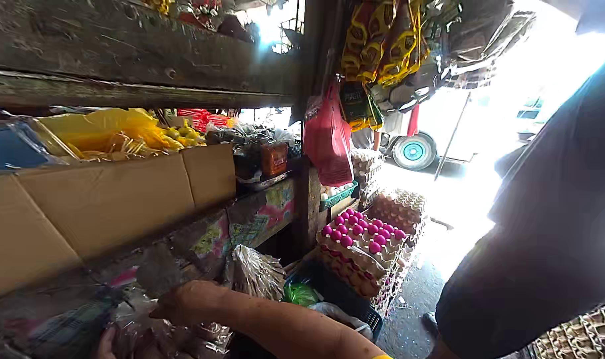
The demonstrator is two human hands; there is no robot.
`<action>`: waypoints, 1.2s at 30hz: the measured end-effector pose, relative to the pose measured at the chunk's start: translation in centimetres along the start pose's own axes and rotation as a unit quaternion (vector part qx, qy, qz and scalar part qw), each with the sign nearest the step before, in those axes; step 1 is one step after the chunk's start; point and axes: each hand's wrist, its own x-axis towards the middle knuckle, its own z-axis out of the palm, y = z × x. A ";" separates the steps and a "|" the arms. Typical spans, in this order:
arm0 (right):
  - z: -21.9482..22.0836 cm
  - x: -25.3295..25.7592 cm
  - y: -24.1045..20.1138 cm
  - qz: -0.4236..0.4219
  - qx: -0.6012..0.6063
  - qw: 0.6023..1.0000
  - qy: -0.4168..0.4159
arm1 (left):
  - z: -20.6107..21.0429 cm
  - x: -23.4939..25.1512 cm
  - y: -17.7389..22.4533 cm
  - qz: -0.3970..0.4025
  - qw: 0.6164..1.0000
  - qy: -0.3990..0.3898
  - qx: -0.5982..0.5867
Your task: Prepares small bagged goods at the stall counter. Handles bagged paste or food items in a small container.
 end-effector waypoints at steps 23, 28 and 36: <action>1.1 -2.7 -0.9 0.009 0.020 1.000 0.018 | -0.7 2.9 1.2 -0.070 0.982 -0.074 0.160; 1.8 -3.1 -0.5 0.012 0.026 0.999 0.035 | -0.3 3.1 0.7 -0.070 0.983 -0.068 0.154; 2.4 -3.5 -0.1 0.003 0.004 0.999 0.038 | 0.0 3.1 0.0 -0.057 0.984 -0.061 0.158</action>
